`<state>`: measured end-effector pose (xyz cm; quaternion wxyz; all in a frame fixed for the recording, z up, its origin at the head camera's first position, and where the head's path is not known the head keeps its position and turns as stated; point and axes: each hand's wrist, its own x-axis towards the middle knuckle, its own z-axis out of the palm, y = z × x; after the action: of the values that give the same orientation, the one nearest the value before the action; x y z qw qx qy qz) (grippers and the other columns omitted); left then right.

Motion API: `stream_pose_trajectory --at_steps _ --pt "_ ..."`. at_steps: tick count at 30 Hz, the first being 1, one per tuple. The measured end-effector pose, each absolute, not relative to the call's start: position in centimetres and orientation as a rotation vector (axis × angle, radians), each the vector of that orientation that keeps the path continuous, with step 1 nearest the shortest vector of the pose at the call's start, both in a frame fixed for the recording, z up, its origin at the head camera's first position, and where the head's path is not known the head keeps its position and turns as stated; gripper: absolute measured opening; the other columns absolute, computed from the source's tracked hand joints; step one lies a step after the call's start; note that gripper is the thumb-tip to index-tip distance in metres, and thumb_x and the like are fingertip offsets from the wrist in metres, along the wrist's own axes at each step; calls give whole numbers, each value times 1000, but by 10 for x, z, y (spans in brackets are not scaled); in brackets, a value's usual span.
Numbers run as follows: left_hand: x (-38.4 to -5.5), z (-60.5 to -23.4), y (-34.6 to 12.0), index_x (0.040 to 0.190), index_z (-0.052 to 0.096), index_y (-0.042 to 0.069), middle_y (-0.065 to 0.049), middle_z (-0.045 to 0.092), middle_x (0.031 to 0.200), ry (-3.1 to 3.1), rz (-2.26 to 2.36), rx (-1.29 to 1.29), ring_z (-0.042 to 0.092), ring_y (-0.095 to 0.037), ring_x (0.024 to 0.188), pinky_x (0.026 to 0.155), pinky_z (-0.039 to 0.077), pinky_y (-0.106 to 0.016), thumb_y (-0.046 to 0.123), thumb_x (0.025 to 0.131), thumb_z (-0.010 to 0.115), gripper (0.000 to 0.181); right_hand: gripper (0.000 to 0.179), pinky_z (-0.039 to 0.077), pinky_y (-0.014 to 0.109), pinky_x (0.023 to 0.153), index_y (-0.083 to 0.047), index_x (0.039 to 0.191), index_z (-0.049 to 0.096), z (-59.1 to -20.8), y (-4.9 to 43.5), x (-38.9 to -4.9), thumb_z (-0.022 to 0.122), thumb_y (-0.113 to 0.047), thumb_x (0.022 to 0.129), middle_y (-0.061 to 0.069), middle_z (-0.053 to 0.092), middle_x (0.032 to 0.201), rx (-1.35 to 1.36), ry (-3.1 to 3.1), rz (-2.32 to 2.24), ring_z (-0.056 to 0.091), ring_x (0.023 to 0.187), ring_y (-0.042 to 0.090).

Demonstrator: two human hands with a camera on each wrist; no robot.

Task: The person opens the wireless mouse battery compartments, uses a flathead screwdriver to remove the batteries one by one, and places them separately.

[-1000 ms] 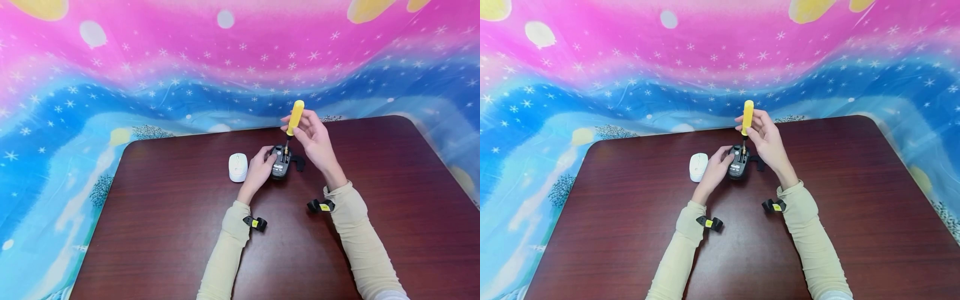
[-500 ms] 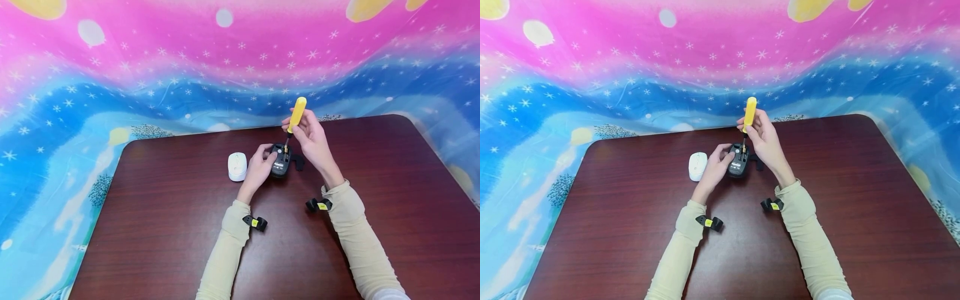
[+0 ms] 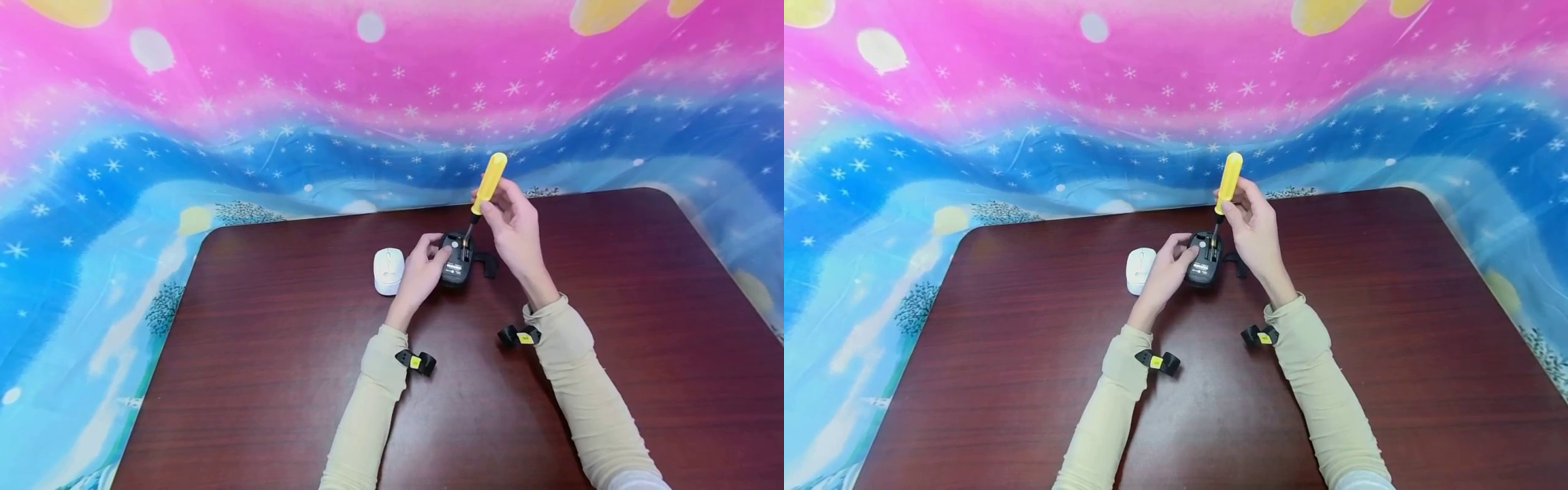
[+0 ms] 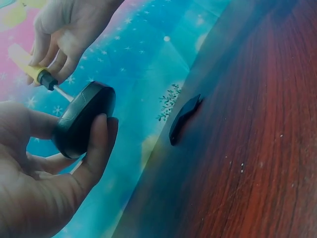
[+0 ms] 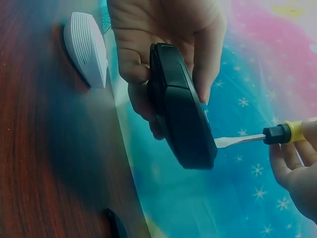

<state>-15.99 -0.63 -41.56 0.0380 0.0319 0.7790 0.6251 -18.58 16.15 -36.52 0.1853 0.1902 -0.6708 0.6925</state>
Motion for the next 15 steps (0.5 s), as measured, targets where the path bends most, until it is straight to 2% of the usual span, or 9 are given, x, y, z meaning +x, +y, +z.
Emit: stream_pose_trajectory --at_steps 5,11,15 --pt "-160 -415 -6 136 61 7 -12 73 106 2361 1920 97 64 -21 99 87 47 -32 23 105 58 35 34 51 29 99 5 133 60 -365 161 -186 56 12 100 35 61 117 525 -1867 1891 63 108 38" --pt "-161 -417 -7 134 63 6 -13 72 103 2258 2016 59 61 -17 93 81 47 -27 21 104 60 34 32 51 31 100 9 133 59 -365 160 -186 58 8 101 28 66 115 517 -1865 1827 66 108 28" --pt "-160 -416 -7 136 60 4 -14 71 103 2163 2102 40 61 -16 90 76 48 -25 19 104 60 35 30 51 32 101 11 131 58 -367 160 -186 58 8 101 24 68 115 484 -1870 1759 68 109 29"
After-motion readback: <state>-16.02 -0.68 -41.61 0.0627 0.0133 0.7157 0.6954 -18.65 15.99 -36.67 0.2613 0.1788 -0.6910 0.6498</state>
